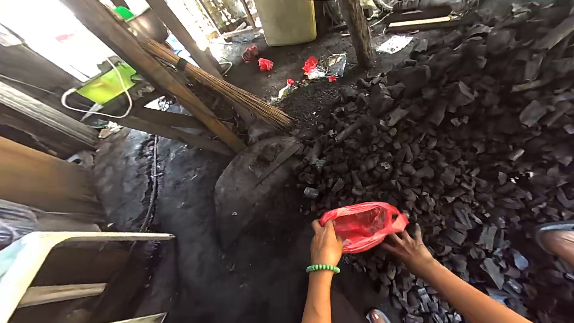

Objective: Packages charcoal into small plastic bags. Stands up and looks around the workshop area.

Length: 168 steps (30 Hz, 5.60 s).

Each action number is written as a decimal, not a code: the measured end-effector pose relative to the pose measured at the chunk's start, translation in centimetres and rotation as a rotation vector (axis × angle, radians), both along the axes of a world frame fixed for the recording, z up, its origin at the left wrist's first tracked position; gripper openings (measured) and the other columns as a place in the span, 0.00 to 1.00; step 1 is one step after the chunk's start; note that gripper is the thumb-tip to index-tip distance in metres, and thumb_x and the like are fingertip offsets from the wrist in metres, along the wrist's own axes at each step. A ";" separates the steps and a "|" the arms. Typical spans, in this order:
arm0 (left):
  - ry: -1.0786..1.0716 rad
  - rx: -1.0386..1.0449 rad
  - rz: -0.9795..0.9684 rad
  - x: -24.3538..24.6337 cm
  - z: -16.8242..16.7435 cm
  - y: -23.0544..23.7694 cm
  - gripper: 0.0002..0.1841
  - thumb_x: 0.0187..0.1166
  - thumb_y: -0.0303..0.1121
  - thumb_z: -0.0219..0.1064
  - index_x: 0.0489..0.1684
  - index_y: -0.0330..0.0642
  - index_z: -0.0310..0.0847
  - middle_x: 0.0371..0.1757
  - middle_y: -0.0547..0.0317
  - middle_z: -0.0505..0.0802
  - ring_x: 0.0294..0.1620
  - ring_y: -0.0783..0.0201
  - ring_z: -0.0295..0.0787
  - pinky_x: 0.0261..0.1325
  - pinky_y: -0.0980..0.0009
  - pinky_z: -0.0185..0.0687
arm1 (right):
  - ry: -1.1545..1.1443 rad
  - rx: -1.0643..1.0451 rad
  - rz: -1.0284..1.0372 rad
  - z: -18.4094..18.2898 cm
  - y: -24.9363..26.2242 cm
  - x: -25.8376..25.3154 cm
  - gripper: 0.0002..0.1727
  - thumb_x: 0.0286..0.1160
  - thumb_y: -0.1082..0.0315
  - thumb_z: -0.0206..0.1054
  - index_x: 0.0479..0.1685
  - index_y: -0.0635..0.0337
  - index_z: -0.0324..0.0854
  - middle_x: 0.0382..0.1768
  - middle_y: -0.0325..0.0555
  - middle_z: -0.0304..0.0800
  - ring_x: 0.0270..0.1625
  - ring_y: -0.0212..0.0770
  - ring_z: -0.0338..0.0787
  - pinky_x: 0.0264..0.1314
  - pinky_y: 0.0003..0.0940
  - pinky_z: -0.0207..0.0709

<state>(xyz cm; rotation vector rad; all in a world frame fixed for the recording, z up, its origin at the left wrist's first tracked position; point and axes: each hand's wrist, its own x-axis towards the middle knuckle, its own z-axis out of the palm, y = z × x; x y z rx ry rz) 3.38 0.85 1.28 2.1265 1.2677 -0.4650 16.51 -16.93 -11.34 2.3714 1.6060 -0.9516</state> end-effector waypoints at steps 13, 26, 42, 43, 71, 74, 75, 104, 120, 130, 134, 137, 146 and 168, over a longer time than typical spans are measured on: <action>-0.145 0.051 -0.080 -0.3 0.0 -0.9 0.21 0.78 0.22 0.67 0.69 0.46 0.81 0.86 0.36 0.65 0.66 0.41 0.84 0.67 0.50 0.82 | -0.061 0.353 -0.331 -0.9 -11.4 2.3 0.24 0.72 0.78 0.68 0.68 0.50 0.86 0.76 0.76 0.74 0.74 0.83 0.74 0.65 0.77 0.73; -0.172 -0.344 -0.434 2.4 -2.1 -5.7 0.49 0.64 0.21 0.77 0.91 0.34 0.51 0.90 0.29 0.56 0.83 0.37 0.68 0.80 0.48 0.71 | 0.618 0.332 -0.385 7.9 -3.2 2.5 0.35 0.73 0.73 0.73 0.84 0.55 0.70 0.79 0.61 0.74 0.78 0.57 0.77 0.81 0.56 0.69; 0.043 -0.343 -0.614 2.1 -3.7 -4.4 0.36 0.72 0.20 0.70 0.85 0.35 0.64 0.87 0.35 0.67 0.82 0.37 0.71 0.81 0.44 0.68 | -0.273 -0.011 -0.119 2.0 5.4 7.1 0.37 0.75 0.84 0.62 0.83 0.41 0.74 0.93 0.52 0.54 0.94 0.73 0.38 0.72 0.92 0.47; 0.038 -0.347 -0.615 2.3 -3.5 -4.3 0.34 0.72 0.20 0.69 0.84 0.34 0.66 0.87 0.35 0.67 0.82 0.38 0.71 0.81 0.44 0.68 | -0.264 0.019 -0.126 2.3 4.4 6.8 0.36 0.75 0.85 0.61 0.82 0.43 0.76 0.91 0.53 0.58 0.93 0.74 0.43 0.71 0.89 0.53; -0.158 -0.347 -0.557 3.2 -2.3 -5.0 0.49 0.68 0.17 0.70 0.94 0.34 0.44 0.89 0.32 0.62 0.88 0.42 0.62 0.88 0.52 0.59 | 0.225 0.612 -0.762 6.9 -4.2 9.9 0.20 0.76 0.68 0.74 0.65 0.64 0.83 0.62 0.63 0.86 0.63 0.60 0.87 0.66 0.58 0.80; -0.166 -0.338 -0.576 3.0 -2.6 -4.8 0.46 0.71 0.18 0.69 0.94 0.36 0.48 0.86 0.31 0.69 0.86 0.40 0.67 0.88 0.49 0.60 | -0.008 0.135 -0.607 4.3 -5.0 11.3 0.44 0.72 0.50 0.75 0.91 0.40 0.62 0.93 0.61 0.48 0.93 0.73 0.45 0.78 0.87 0.49; -0.172 -0.338 -0.576 2.9 -2.7 -4.7 0.44 0.72 0.18 0.69 0.93 0.35 0.50 0.85 0.30 0.70 0.85 0.39 0.68 0.87 0.48 0.60 | -0.033 0.047 -0.542 3.0 -5.4 10.5 0.48 0.73 0.52 0.74 0.95 0.34 0.52 0.96 0.58 0.34 0.94 0.76 0.31 0.75 0.94 0.38; -0.296 -0.341 -0.479 2.3 -2.5 -4.6 0.42 0.68 0.18 0.71 0.90 0.38 0.59 0.86 0.36 0.68 0.85 0.45 0.68 0.85 0.52 0.65 | 0.556 1.011 -1.331 1.6 -11.3 5.9 0.50 0.51 0.68 0.79 0.83 0.63 0.59 0.63 0.60 0.80 0.57 0.50 0.86 0.56 0.49 0.84; -0.288 -0.287 -0.479 2.3 -2.5 -5.0 0.43 0.72 0.21 0.70 0.93 0.42 0.54 0.85 0.35 0.69 0.77 0.43 0.77 0.77 0.49 0.74 | 0.287 0.736 -0.930 5.3 -11.7 4.3 0.15 0.72 0.70 0.77 0.56 0.65 0.86 0.53 0.57 0.91 0.53 0.51 0.92 0.58 0.53 0.85; -0.310 -0.150 -0.509 2.4 -2.5 -4.5 0.24 0.85 0.29 0.63 0.81 0.39 0.73 0.77 0.43 0.82 0.78 0.48 0.79 0.82 0.52 0.69 | 0.034 0.043 -1.004 -4.0 -20.1 1.7 0.66 0.44 0.57 0.93 0.94 0.37 0.55 0.87 0.82 0.43 0.77 0.84 0.69 0.70 0.69 0.75; -0.268 -0.151 -0.526 2.4 -1.7 -5.0 0.25 0.84 0.27 0.63 0.81 0.40 0.74 0.78 0.42 0.82 0.77 0.48 0.79 0.81 0.52 0.70 | 0.208 0.290 -1.128 -5.1 -22.4 3.2 0.43 0.55 0.66 0.87 0.79 0.57 0.74 0.80 0.82 0.59 0.80 0.77 0.68 0.77 0.65 0.69; -0.272 -0.165 -0.507 2.1 -1.1 -5.4 0.26 0.81 0.24 0.65 0.81 0.40 0.74 0.77 0.40 0.81 0.76 0.45 0.80 0.79 0.50 0.72 | 0.420 0.619 -1.294 -3.6 -21.4 3.1 0.25 0.61 0.75 0.79 0.60 0.70 0.82 0.57 0.71 0.83 0.55 0.61 0.84 0.58 0.56 0.79; -0.249 -0.212 -0.504 1.7 0.2 -7.2 0.41 0.75 0.20 0.69 0.92 0.39 0.54 0.82 0.33 0.72 0.72 0.40 0.81 0.73 0.47 0.78 | 1.419 1.228 -1.264 5.5 -9.6 -1.3 0.31 0.50 0.56 0.82 0.60 0.48 0.78 0.44 0.47 0.93 0.42 0.46 0.95 0.42 0.45 0.93; -0.728 -0.709 0.010 -0.1 5.7 -7.4 0.15 0.83 0.18 0.55 0.63 0.30 0.80 0.37 0.55 0.93 0.36 0.68 0.91 0.48 0.72 0.88 | 0.076 0.115 -0.644 -1.5 -11.4 0.2 0.46 0.67 0.53 0.80 0.89 0.50 0.66 0.89 0.66 0.57 0.90 0.74 0.54 0.75 0.80 0.60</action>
